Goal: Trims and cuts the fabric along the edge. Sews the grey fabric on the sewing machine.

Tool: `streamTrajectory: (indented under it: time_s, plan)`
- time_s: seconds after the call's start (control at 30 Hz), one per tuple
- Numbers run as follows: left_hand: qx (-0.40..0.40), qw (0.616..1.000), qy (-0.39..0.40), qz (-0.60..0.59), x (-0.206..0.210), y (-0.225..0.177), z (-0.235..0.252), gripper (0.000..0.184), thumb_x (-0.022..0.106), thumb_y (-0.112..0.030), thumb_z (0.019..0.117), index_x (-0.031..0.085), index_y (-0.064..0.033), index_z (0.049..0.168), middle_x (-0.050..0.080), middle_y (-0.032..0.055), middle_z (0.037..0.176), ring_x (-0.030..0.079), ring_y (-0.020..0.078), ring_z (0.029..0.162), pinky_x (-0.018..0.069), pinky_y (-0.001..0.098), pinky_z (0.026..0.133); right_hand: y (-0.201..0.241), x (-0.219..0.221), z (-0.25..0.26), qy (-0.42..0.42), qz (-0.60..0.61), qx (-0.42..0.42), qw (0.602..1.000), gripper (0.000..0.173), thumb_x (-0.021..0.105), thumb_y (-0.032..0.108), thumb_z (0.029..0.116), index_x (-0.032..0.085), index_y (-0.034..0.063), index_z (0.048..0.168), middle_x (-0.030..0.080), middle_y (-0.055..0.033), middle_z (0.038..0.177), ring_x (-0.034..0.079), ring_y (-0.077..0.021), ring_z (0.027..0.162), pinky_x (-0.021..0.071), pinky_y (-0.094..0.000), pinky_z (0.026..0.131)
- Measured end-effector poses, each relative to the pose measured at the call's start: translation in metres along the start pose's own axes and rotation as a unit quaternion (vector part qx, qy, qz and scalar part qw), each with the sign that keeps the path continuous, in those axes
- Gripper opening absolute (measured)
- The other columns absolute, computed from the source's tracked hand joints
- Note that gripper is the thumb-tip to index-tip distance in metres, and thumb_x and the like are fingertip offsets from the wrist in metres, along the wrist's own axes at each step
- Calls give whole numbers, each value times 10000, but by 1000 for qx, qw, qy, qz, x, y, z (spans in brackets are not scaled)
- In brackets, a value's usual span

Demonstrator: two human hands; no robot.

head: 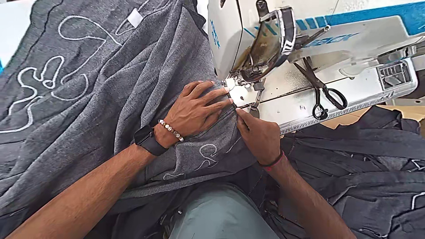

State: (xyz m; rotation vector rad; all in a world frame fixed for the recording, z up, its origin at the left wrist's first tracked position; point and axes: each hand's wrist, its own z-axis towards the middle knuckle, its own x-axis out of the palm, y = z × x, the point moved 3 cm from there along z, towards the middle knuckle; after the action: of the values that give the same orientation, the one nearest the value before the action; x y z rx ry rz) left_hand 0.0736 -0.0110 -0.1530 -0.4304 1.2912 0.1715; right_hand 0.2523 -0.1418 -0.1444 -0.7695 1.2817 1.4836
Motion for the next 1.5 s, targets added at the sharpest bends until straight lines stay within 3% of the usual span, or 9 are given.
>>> streamTrajectory:
  time_s: [0.13, 0.47, 0.63, 0.8, 0.97, 1.13, 1.3, 1.5]
  plan:
    - [10, 1000, -8, -5, -3, -2, 1, 400, 456, -357, 1036, 664, -359, 1379, 549, 1, 1520, 421, 317, 1444, 290, 534, 1179, 3, 1, -3, 9, -16, -23, 1000, 354, 559, 191, 1004, 731, 140, 1310, 599, -25, 573, 560, -200, 459, 403, -363, 409]
    - [4, 1000, -6, -2, -3, 6, 2, 390, 479, -380, 1038, 649, -374, 1389, 531, -24, 1536, 400, 293, 1459, 265, 520, 1194, 16, 1, -1, 34, -52, -27, 998, 390, 533, 180, 1026, 669, 107, 1384, 554, -27, 569, 532, -201, 453, 377, -343, 403]
    - [3, 1000, -22, 14, -6, 28, 13, 384, 463, -402, 1045, 640, -390, 1386, 593, 62, 1422, 447, 320, 1388, 275, 530, 1156, 22, 4, 25, 48, -68, -15, 996, 386, 509, 203, 1039, 658, 110, 1383, 546, -30, 563, 531, -215, 450, 363, -352, 398]
    - [45, 999, -25, -2, -13, 47, 20, 355, 493, -405, 1044, 678, -382, 1345, 640, 69, 1327, 474, 324, 1347, 286, 533, 1131, 28, 4, 36, 62, -85, -12, 994, 369, 511, 216, 1041, 674, 109, 1355, 548, -35, 564, 541, -224, 456, 367, -358, 404]
    - [70, 997, -26, -3, -15, 55, 23, 347, 499, -410, 1043, 681, -392, 1338, 646, 58, 1322, 480, 315, 1347, 274, 531, 1154, 30, 4, 39, 64, -88, 1, 994, 360, 531, 216, 1034, 664, 108, 1351, 537, -40, 555, 546, -232, 454, 370, -361, 399]
    - [120, 992, -38, 3, -21, 66, 29, 325, 511, -393, 1041, 711, -380, 1297, 671, 75, 1282, 519, 333, 1285, 310, 529, 1099, 30, 8, 46, 56, -93, -3, 994, 346, 505, 239, 1049, 684, 117, 1320, 552, -39, 558, 559, -239, 462, 382, -369, 408]
    - [142, 989, -35, 4, -23, 78, 35, 322, 507, -423, 1040, 713, -401, 1287, 671, 81, 1273, 523, 333, 1271, 318, 530, 1088, 31, 5, 46, 74, -76, 2, 994, 376, 500, 233, 1055, 631, 102, 1382, 543, -53, 571, 547, -243, 461, 365, -376, 395]
    - [142, 990, -19, 20, -26, 91, 41, 328, 487, -443, 1047, 744, -353, 1231, 656, 89, 1315, 511, 336, 1304, 311, 529, 1101, 32, 8, 49, 88, -60, 19, 994, 408, 494, 248, 1059, 596, 111, 1430, 535, -65, 574, 534, -252, 458, 362, -381, 395]
